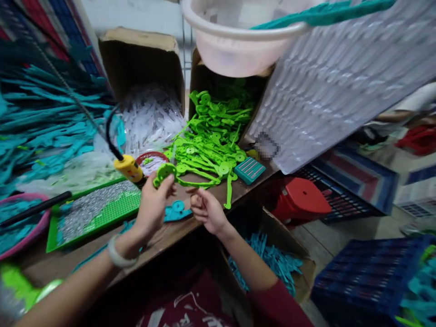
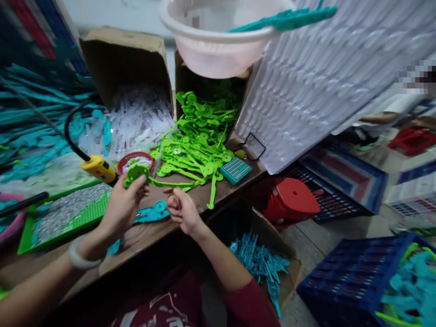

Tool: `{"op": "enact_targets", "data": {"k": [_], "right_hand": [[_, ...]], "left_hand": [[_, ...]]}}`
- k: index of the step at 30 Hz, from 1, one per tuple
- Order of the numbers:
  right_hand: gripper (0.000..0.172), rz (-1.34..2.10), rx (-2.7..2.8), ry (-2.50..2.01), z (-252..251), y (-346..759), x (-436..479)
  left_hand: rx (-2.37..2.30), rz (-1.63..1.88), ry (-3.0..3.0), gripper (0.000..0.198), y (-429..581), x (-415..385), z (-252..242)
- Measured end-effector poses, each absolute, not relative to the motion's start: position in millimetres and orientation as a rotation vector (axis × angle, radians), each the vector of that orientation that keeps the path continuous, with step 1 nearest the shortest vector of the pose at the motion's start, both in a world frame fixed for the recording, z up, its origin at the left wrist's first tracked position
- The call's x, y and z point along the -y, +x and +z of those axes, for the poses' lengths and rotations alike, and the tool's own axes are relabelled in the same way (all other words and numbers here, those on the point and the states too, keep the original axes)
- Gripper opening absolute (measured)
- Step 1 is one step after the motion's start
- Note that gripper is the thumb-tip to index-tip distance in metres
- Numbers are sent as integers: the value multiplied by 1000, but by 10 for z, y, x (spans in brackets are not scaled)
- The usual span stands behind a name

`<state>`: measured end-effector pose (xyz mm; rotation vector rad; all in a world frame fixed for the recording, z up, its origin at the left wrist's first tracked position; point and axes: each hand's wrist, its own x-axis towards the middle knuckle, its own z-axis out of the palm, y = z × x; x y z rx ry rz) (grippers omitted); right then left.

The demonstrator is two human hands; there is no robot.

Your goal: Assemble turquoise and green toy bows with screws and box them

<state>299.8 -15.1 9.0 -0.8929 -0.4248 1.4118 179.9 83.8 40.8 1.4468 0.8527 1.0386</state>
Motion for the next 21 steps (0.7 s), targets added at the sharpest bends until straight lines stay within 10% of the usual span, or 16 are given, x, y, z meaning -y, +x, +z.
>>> {"op": "enact_targets", "data": {"k": [11,21], "right_hand": [[50,1544,1066,-1107,155,2552,61],[21,542,2128,-2111,283,2105,110]], "left_hand": [[-734,287,1197,37,563,-146,227],[-934,811,1156,35,410,-69,61]]}}
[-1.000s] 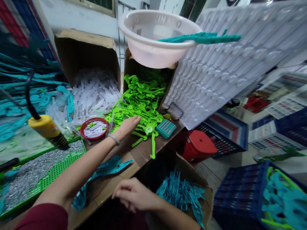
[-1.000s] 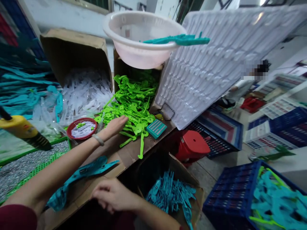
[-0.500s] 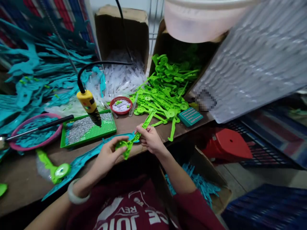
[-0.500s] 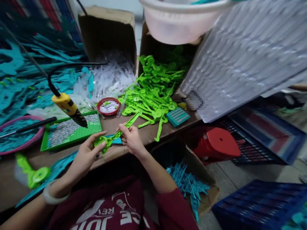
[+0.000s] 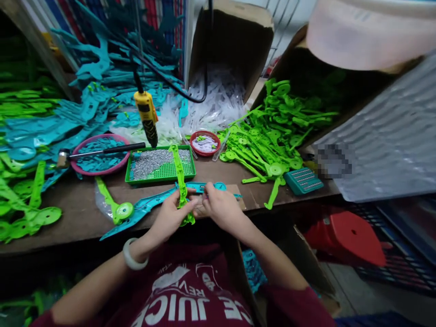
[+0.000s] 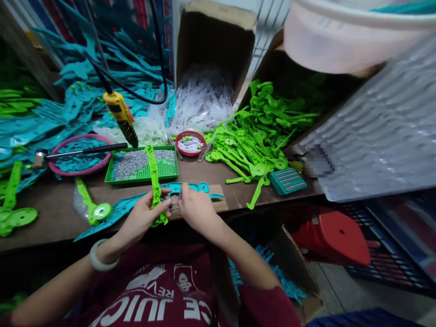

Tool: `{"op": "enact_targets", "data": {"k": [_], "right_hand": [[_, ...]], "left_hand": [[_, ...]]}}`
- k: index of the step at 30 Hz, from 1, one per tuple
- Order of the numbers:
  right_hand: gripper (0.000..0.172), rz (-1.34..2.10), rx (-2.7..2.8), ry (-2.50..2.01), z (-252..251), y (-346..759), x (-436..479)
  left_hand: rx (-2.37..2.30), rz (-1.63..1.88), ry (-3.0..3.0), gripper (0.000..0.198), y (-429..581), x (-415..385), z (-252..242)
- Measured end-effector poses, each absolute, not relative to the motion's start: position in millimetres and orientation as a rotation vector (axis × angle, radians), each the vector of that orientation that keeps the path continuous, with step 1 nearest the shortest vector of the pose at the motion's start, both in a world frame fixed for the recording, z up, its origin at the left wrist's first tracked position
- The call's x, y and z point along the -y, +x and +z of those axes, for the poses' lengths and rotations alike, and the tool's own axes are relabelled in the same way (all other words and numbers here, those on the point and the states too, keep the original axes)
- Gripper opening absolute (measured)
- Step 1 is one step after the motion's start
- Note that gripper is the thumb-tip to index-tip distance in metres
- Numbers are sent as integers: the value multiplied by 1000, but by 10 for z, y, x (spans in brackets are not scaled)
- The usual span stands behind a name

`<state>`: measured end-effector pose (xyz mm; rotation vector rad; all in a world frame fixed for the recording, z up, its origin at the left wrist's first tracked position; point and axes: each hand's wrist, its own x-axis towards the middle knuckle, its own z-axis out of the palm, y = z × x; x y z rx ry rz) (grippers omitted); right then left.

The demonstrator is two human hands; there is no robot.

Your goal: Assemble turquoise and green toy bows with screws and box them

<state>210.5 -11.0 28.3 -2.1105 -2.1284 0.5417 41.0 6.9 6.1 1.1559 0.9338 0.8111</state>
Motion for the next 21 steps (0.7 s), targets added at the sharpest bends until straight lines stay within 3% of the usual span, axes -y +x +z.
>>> {"op": "enact_targets", "data": {"k": [4,8,12,17,21], "right_hand": [[24,520,2376,-2060,342,1876,175],[18,743,2277,-1617,282,1938,145],[21,548,2229,-1253,184,2071,88],[14,701,2144,-1191,272,2112,26],[14,844,2159,-1230,352,2042,-1]], "left_hand": [[-885,794,1234,25,346,-114,4],[-939,837,1188,24,245,-113,-44],[-895,719,1028,30,145,-109,-26],[-787,617,1050,40,49,-155,13],[-841,716,1240,26,38,-181,12]]}}
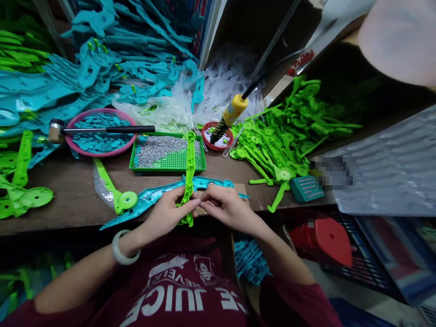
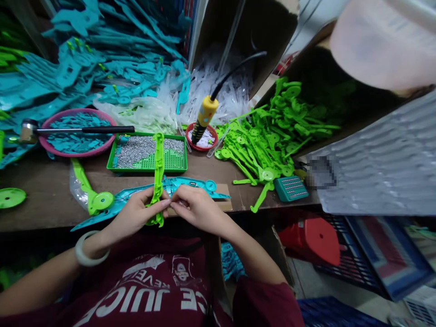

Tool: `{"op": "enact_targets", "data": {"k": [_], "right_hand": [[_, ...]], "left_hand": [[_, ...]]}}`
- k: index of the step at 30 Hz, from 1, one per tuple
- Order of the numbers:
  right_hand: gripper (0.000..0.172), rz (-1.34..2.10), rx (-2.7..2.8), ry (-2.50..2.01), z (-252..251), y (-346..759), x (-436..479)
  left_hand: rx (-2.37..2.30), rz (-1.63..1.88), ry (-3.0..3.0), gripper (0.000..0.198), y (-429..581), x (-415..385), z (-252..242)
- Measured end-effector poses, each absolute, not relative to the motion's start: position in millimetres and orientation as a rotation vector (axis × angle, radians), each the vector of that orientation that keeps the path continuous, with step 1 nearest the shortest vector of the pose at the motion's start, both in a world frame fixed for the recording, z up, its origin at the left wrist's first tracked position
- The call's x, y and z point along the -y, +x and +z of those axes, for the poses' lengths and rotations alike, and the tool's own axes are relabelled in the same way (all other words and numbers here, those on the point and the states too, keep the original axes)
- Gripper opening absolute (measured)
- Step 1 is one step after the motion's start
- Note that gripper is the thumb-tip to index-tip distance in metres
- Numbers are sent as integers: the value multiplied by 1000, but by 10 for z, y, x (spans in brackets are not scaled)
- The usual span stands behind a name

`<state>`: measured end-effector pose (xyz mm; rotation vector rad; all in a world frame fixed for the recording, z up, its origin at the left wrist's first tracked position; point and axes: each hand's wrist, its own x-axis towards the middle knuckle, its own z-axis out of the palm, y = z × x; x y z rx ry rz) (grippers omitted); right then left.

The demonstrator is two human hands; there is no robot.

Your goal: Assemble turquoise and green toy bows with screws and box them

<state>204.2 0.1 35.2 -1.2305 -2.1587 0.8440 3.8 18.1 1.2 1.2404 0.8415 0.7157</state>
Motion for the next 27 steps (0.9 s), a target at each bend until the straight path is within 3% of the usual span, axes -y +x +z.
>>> {"op": "enact_targets", "data": {"k": [5,9,17,27], "right_hand": [[13,854,2051,-1240,263,2004,11],[10,823,1954,-1241,335,2115,-29],[13,822,3072,-800,839,2081,-279],[24,766,3275,-694,832,2007,-324]], "left_hand": [[-952,726,1207,28,41,-144,4],[-867,458,1277,36,-38,-164,56],[-607,-19,1513,24,-39,-227,202],[-555,-135,1258,17,48,-259,236]]}}
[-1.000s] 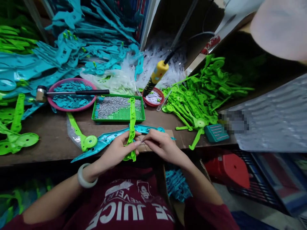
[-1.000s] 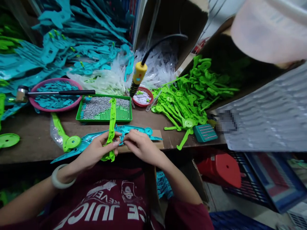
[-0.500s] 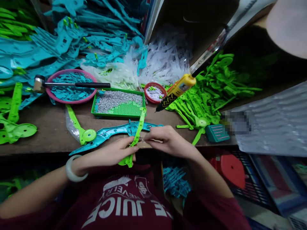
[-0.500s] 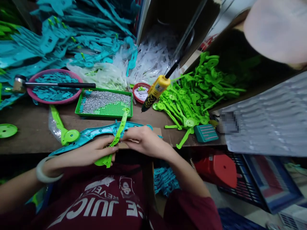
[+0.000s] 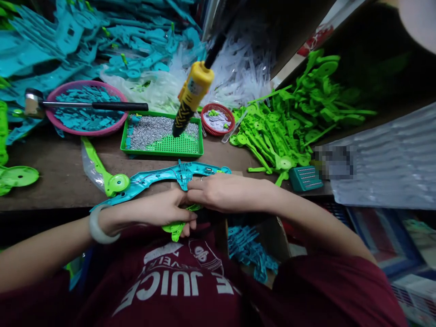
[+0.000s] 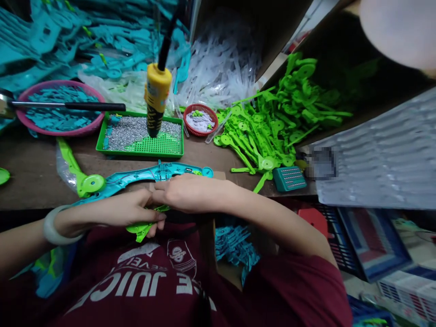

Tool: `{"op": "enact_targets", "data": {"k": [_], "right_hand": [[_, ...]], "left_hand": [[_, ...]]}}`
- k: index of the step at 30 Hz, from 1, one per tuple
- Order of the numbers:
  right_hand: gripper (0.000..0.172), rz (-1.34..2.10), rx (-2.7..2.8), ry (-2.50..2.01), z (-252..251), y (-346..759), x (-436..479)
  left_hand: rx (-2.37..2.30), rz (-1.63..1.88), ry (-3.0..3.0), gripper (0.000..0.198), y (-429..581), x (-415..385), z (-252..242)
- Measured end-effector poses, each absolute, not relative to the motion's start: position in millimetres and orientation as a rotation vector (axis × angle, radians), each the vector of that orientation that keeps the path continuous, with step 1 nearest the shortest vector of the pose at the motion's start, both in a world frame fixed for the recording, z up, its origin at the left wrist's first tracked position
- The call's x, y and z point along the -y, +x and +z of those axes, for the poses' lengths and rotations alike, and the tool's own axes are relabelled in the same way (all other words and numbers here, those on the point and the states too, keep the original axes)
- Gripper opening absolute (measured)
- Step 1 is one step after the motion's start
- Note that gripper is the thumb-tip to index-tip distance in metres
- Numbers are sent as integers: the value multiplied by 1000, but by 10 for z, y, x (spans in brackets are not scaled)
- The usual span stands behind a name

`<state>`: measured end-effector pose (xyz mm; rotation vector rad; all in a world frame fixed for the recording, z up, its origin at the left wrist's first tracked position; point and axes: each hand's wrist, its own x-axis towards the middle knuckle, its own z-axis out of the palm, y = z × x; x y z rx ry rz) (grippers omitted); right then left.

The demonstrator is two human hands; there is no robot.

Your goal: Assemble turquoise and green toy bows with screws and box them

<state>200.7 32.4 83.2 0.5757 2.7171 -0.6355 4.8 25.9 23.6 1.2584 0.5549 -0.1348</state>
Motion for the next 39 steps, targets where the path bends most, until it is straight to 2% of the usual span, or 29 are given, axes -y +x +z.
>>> {"op": "enact_targets", "data": {"k": [5,11,14,29,39], "right_hand": [[22,-664,-2641,560,882,1960,-333],[16,-489,-2634,500,864,1876,-273],[18,-433,-2663,501,852,1847,-230],[18,-476,-2627,492,768,1870,-232],[14,-777,-2697,754,788,2042,-293]], "left_hand": [[-536,-139,1271,13,71,-279,223],[-582,-148,1346,15,93,-273,150],[-602,-87,1359,15,122,-255,120],[-620,-31,1254,14,199,-218,73],[-740,80,1336,31,246,-143,66]]}}
